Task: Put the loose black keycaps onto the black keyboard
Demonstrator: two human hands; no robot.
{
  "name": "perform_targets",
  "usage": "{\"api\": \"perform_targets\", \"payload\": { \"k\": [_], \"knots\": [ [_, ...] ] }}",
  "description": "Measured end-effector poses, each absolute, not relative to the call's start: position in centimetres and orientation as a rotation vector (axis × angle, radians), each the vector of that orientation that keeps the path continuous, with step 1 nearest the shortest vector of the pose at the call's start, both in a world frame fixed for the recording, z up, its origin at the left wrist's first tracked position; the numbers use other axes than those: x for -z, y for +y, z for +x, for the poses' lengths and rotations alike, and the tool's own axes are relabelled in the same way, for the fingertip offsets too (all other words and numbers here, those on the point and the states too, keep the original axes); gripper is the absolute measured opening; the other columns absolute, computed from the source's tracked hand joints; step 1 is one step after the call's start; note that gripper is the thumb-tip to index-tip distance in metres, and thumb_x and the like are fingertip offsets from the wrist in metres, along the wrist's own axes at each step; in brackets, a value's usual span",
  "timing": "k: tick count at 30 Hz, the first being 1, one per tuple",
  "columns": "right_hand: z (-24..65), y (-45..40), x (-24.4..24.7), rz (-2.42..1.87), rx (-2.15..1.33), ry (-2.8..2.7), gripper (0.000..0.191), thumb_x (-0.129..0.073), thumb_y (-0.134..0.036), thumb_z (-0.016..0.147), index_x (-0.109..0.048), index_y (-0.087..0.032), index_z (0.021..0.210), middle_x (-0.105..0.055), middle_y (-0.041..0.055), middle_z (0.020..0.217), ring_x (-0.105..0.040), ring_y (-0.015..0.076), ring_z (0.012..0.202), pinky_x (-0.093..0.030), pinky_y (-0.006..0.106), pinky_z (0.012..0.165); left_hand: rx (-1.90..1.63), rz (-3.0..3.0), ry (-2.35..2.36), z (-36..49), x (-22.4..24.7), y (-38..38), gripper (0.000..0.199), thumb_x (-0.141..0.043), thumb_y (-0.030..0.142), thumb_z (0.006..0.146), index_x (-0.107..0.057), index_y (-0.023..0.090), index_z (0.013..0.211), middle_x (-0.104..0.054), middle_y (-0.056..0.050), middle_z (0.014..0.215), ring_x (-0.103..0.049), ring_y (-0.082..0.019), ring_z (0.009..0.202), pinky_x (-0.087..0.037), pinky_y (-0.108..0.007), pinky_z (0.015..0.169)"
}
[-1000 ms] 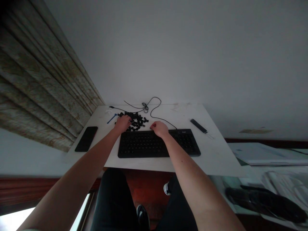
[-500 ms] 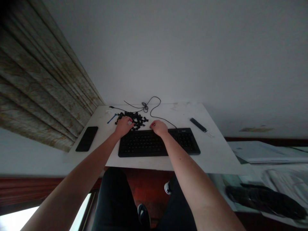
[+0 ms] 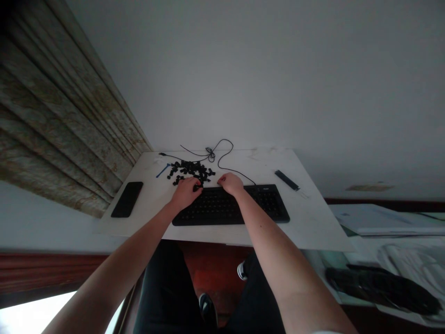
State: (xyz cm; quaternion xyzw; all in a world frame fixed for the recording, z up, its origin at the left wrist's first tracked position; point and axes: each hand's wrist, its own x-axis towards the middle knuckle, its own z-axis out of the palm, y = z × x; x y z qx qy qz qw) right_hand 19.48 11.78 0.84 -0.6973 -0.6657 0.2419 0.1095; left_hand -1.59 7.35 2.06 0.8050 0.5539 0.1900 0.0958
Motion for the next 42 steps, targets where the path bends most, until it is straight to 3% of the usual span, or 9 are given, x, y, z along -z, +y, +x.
{"api": "perform_targets", "payload": {
  "k": [21,27,35,42],
  "knots": [
    [19.6,11.7,-0.7,-2.04,-0.681,-1.93,0.022,-0.065,-0.04,0.083,-0.075,-0.021,0.09,-0.075,0.0062,0.097,-0.067,0.0211,0.091,-0.044,0.027,0.07,-0.52,2.237,1.971,-5.0,-1.4,9.2,0.011,-0.06,0.029,0.086,-0.062,0.021,0.094,-0.067,-0.007,0.106,-0.059,-0.025,0.105,-0.038,-0.042,0.095],
    [19.4,11.5,-0.9,-2.075,-0.665,-1.921,0.028,-0.065,-0.046,0.083,-0.074,-0.021,0.093,-0.074,0.0076,0.096,-0.067,0.022,0.093,-0.045,0.028,0.074,-0.679,2.151,2.088,-9.5,-0.4,9.3,0.011,-0.061,0.03,0.085,-0.062,0.022,0.093,-0.065,-0.007,0.111,-0.056,-0.026,0.114,-0.037,-0.043,0.099],
    [18.6,11.6,-1.4,-2.161,-0.615,-1.942,0.037,-0.057,-0.052,0.087,-0.074,-0.02,0.097,-0.074,0.0112,0.097,-0.066,0.0259,0.096,-0.046,0.031,0.075,-0.717,2.086,2.123,-12.5,1.4,7.2,0.012,-0.058,0.029,0.084,-0.062,0.022,0.093,-0.067,-0.007,0.104,-0.06,-0.026,0.106,-0.042,-0.043,0.097],
    [17.5,12.3,-1.9,-2.139,-0.631,-2.049,0.035,-0.046,-0.04,0.096,-0.072,-0.018,0.104,-0.072,0.0161,0.107,-0.065,0.0283,0.102,-0.046,0.033,0.078,-0.659,2.233,2.025,-12.2,2.0,7.0,0.026,-0.055,0.029,0.088,-0.06,0.021,0.112,-0.066,-0.01,0.116,-0.057,-0.027,0.113,-0.04,-0.044,0.101]
  ]
}}
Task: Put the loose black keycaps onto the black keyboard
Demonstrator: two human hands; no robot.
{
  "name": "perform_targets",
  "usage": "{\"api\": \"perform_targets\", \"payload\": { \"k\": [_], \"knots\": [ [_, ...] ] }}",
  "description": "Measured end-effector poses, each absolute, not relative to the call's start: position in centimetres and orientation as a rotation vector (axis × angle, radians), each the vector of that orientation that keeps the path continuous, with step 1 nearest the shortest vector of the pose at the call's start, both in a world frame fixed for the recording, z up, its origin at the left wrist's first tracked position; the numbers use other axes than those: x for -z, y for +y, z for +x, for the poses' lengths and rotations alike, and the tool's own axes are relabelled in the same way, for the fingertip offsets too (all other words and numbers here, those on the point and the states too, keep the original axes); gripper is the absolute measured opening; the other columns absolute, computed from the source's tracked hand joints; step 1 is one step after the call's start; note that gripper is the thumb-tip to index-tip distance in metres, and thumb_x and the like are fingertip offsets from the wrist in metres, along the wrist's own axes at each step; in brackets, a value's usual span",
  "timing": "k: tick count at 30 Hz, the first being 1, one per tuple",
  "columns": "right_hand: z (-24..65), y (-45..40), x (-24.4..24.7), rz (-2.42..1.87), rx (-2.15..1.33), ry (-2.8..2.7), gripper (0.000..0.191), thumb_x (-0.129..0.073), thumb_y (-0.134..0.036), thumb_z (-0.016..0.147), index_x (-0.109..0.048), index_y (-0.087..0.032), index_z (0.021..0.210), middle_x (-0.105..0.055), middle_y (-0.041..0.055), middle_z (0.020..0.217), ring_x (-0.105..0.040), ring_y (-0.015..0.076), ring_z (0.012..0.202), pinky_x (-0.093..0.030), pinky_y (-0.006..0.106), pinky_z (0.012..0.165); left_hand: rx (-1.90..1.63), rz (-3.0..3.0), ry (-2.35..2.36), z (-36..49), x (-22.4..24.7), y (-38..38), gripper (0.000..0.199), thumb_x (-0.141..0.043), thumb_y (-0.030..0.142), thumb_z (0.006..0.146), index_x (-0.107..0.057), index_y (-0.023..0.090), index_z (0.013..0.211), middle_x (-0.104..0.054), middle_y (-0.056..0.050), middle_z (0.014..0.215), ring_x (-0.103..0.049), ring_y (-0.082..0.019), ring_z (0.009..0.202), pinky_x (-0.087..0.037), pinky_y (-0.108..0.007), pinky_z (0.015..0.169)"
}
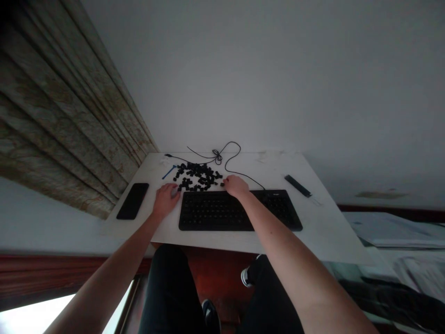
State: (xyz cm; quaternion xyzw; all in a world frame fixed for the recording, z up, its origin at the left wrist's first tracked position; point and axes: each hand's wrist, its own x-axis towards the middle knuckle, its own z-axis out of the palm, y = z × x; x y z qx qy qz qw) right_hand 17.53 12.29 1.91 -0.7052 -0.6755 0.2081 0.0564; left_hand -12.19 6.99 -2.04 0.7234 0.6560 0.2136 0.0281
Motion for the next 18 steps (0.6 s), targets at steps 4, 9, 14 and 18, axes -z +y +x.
{"api": "perform_targets", "payload": {
  "k": [4,9,14,18],
  "knots": [
    [15.9,12.5,-1.9,-2.025,-0.667,-2.101,0.031,-0.053,-0.039,0.093,-0.068,-0.019,0.111,-0.071,0.0138,0.107,-0.065,0.0262,0.101,-0.045,0.031,0.079,-0.623,2.314,1.957,-12.2,2.2,7.3,0.034,-0.053,0.032,0.091,-0.057,0.021,0.123,-0.063,-0.011,0.122,-0.055,-0.028,0.116,-0.039,-0.044,0.102],
    [12.7,12.3,-2.3,-1.885,-0.526,-2.169,0.03,-0.061,-0.036,0.089,-0.065,-0.02,0.113,-0.068,0.0114,0.112,-0.064,0.0244,0.1,-0.045,0.03,0.08,-0.596,2.381,1.882,-11.9,2.4,8.4,0.032,-0.049,0.032,0.094,-0.06,0.023,0.122,-0.064,-0.009,0.119,-0.056,-0.026,0.113,-0.042,-0.042,0.1],
    [9.6,12.4,-2.5,-1.579,-0.56,-2.416,0.024,-0.06,-0.032,0.09,-0.07,-0.022,0.109,-0.067,0.0094,0.113,-0.064,0.0225,0.102,-0.046,0.029,0.086,-0.658,2.341,1.84,-12.0,2.7,9.1,0.027,-0.049,0.023,0.092,-0.063,0.02,0.115,-0.067,-0.009,0.111,-0.059,-0.024,0.107,-0.043,-0.04,0.1],
    [8.4,12.8,-2.1,-1.527,-0.556,-2.492,0.024,-0.06,-0.027,0.089,-0.072,-0.022,0.11,-0.068,0.0096,0.114,-0.063,0.024,0.106,-0.046,0.029,0.088,-0.717,2.279,1.846,-12.2,2.7,9.1,0.024,-0.05,0.02,0.091,-0.064,0.02,0.11,-0.07,-0.008,0.106,-0.062,-0.023,0.102,-0.046,-0.039,0.097]
  ]
}}
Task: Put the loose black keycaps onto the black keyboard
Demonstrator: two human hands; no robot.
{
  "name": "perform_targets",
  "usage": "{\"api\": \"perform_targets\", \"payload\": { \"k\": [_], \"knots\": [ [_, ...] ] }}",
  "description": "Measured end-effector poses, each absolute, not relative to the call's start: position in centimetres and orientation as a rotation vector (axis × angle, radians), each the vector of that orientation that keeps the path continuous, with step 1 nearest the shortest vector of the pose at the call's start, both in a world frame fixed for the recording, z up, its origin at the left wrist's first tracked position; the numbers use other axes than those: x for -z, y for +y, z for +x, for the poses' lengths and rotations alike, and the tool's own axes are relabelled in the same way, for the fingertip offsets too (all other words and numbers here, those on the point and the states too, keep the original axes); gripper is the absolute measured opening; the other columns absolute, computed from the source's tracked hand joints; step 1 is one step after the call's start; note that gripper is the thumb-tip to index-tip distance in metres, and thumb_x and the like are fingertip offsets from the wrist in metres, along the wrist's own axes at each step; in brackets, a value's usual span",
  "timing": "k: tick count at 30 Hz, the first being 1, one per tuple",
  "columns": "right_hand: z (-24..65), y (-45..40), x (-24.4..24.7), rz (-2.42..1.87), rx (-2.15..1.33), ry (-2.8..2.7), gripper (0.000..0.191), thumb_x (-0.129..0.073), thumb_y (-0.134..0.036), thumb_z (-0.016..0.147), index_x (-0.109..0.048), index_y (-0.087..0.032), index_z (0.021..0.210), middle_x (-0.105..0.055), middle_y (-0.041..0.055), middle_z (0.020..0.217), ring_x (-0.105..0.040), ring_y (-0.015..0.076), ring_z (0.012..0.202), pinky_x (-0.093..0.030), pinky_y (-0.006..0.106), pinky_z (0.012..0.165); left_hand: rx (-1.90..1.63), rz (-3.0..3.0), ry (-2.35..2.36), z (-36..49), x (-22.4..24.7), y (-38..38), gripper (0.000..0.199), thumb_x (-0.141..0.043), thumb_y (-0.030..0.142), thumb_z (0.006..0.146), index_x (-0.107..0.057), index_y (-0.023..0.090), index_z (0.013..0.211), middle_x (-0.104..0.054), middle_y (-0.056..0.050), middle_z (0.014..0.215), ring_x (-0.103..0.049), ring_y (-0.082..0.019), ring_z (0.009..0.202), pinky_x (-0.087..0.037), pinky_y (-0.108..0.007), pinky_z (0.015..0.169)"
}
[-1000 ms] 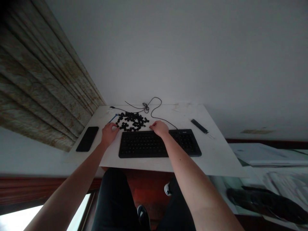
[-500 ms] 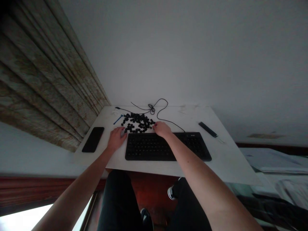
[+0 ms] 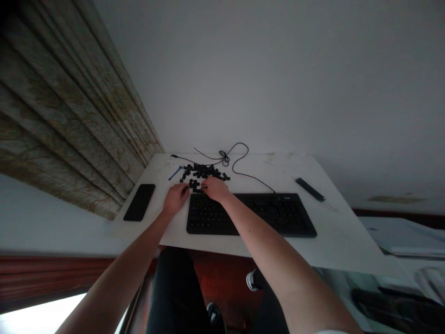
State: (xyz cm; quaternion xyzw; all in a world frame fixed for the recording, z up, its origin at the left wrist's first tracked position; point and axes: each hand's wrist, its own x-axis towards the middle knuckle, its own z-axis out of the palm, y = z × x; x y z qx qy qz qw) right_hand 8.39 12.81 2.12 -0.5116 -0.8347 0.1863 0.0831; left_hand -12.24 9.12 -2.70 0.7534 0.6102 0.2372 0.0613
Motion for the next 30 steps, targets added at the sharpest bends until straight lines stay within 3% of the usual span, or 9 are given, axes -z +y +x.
{"api": "perform_targets", "payload": {
  "k": [9,19,25,30],
  "knots": [
    [8.4,13.1,-1.8,-1.507,-0.547,-2.481,0.022,-0.056,-0.024,0.091,-0.073,-0.019,0.103,-0.071,0.0109,0.109,-0.064,0.0242,0.104,-0.046,0.029,0.086,-0.896,2.073,1.799,-12.9,2.7,9.7,0.023,-0.048,0.019,0.092,-0.068,0.021,0.103,-0.073,-0.005,0.101,-0.068,-0.018,0.092,-0.049,-0.034,0.093],
    [8.7,13.7,-0.9,-1.495,-0.696,-2.24,0.013,-0.065,-0.02,0.084,-0.074,-0.019,0.093,-0.075,0.0043,0.097,-0.067,0.0169,0.093,-0.046,0.024,0.082,-0.96,1.879,1.803,-13.2,2.9,10.0,0.024,-0.049,0.026,0.094,-0.071,0.023,0.104,-0.074,-0.003,0.107,-0.067,-0.019,0.1,-0.05,-0.035,0.097],
    [8.7,14.0,-0.2,-1.493,-0.74,-2.161,0.031,-0.068,-0.015,0.08,-0.07,-0.019,0.11,-0.073,0.0043,0.106,-0.066,0.0167,0.098,-0.046,0.025,0.087,-0.965,1.911,1.855,-12.9,2.8,9.8,0.028,-0.047,0.02,0.093,-0.068,0.022,0.112,-0.072,-0.005,0.111,-0.066,-0.018,0.103,-0.049,-0.035,0.099],
    [8.6,13.9,-0.3,-1.504,-0.658,-2.244,0.028,-0.064,-0.015,0.083,-0.072,-0.019,0.109,-0.069,0.0077,0.114,-0.062,0.0198,0.107,-0.044,0.028,0.095,-0.851,2.1,1.913,-12.5,2.5,9.6,0.024,-0.059,0.024,0.087,-0.069,0.022,0.108,-0.07,-0.006,0.11,-0.062,-0.022,0.109,-0.045,-0.04,0.1]
  ]
}}
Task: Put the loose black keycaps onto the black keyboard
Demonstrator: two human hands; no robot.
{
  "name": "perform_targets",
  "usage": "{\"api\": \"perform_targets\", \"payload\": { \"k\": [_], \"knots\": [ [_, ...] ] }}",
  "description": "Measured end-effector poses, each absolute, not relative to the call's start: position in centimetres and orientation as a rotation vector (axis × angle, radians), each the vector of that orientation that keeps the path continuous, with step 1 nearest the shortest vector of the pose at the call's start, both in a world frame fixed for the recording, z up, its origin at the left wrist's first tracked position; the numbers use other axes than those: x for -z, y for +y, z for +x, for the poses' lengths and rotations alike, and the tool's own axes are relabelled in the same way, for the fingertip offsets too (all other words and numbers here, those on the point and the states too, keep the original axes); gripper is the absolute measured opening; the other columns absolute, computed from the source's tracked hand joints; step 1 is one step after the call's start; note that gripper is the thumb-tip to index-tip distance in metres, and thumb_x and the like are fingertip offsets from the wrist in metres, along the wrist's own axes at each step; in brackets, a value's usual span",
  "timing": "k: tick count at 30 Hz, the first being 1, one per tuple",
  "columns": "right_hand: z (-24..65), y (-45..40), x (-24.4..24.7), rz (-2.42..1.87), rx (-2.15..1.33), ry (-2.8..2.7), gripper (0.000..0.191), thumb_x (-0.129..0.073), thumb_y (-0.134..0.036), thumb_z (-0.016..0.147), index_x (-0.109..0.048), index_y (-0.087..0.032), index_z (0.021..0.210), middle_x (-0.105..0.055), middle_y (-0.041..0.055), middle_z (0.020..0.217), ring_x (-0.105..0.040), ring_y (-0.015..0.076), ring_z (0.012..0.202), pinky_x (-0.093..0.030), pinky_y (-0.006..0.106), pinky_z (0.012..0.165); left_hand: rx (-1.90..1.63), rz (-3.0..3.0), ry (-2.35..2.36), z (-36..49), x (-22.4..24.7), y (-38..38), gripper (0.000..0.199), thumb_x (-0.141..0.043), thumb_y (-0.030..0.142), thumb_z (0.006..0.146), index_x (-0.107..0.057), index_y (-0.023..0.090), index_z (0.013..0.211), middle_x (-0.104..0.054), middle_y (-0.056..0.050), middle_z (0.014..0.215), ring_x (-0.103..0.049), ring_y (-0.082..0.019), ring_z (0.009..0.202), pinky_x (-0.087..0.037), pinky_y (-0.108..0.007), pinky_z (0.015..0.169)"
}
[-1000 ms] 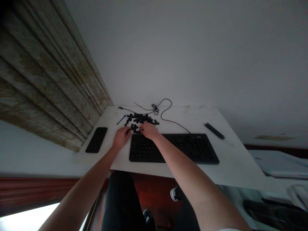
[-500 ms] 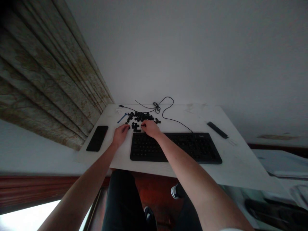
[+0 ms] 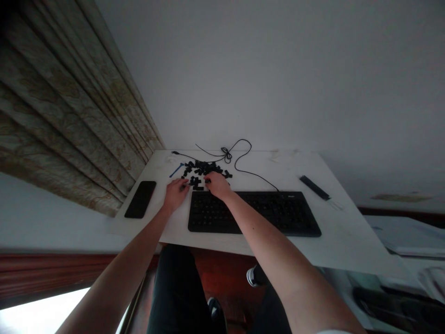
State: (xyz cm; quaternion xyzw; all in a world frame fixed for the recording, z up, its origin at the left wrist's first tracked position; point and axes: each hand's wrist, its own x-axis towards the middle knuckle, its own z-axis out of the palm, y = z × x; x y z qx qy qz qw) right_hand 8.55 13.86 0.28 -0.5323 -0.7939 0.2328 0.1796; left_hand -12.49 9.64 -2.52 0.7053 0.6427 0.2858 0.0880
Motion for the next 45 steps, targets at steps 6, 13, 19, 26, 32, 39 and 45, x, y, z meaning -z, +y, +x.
{"api": "perform_targets", "payload": {
  "k": [6,13,19,26,32,39,45],
  "knots": [
    [8.6,13.7,-0.5,-1.44,-0.635,-2.27,0.025,-0.064,-0.014,0.083,-0.074,-0.018,0.106,-0.068,0.0077,0.11,-0.062,0.0186,0.103,-0.043,0.028,0.093,-0.793,2.14,1.916,-12.5,2.4,9.7,0.014,-0.059,0.027,0.089,-0.071,0.024,0.095,-0.072,-0.005,0.102,-0.062,-0.022,0.104,-0.044,-0.041,0.097],
    [8.1,13.6,-1.1,-1.464,-0.599,-2.407,0.028,-0.061,-0.023,0.088,-0.072,-0.018,0.113,-0.068,0.0105,0.111,-0.063,0.0218,0.101,-0.044,0.029,0.09,-0.871,2.111,1.879,-12.7,2.9,9.7,0.015,-0.066,0.017,0.083,-0.067,0.025,0.096,-0.073,-0.001,0.097,-0.065,-0.02,0.096,-0.043,-0.04,0.098],
    [7.8,13.2,-1.6,-1.477,-0.584,-2.476,0.027,-0.058,-0.022,0.089,-0.072,-0.019,0.113,-0.069,0.0103,0.115,-0.063,0.0236,0.106,-0.045,0.029,0.09,-0.97,2.074,1.836,-12.7,2.8,9.5,0.029,-0.07,0.017,0.081,-0.062,0.024,0.108,-0.073,-0.002,0.099,-0.067,-0.02,0.095,-0.044,-0.04,0.097],
    [7.9,13.3,-1.8,-1.47,-0.614,-2.494,0.024,-0.059,-0.02,0.088,-0.074,-0.02,0.108,-0.073,0.009,0.11,-0.065,0.024,0.104,-0.047,0.029,0.087,-0.975,2.108,1.817,-12.9,2.9,9.5,0.027,-0.07,0.016,0.081,-0.066,0.025,0.106,-0.073,-0.002,0.099,-0.066,-0.02,0.096,-0.046,-0.04,0.096],
    [8.1,13.3,-1.6,-1.458,-0.591,-2.472,0.028,-0.057,-0.016,0.087,-0.074,-0.02,0.109,-0.073,0.0092,0.111,-0.065,0.0245,0.104,-0.047,0.029,0.088,-0.984,2.107,1.823,-13.0,3.0,9.5,0.028,-0.071,0.016,0.08,-0.066,0.025,0.107,-0.074,-0.002,0.1,-0.066,-0.021,0.097,-0.044,-0.042,0.097],
    [8.2,13.5,-1.3,-1.44,-0.621,-2.431,0.041,-0.055,-0.006,0.081,-0.07,-0.018,0.118,-0.071,0.0088,0.115,-0.064,0.0208,0.104,-0.046,0.027,0.091,-0.958,2.14,1.827,-12.9,3.0,9.5,0.027,-0.072,0.018,0.08,-0.067,0.026,0.106,-0.074,-0.002,0.1,-0.065,-0.022,0.099,-0.044,-0.042,0.097],
    [9.4,13.7,-1.3,-1.481,-0.533,-2.446,0.034,-0.061,-0.014,0.082,-0.071,-0.018,0.115,-0.065,0.0105,0.12,-0.06,0.0216,0.11,-0.043,0.029,0.097,-0.947,2.13,1.841,-12.9,3.1,9.6,0.025,-0.073,0.019,0.079,-0.068,0.025,0.103,-0.073,-0.003,0.098,-0.065,-0.023,0.098,-0.043,-0.042,0.096]
  ]
}}
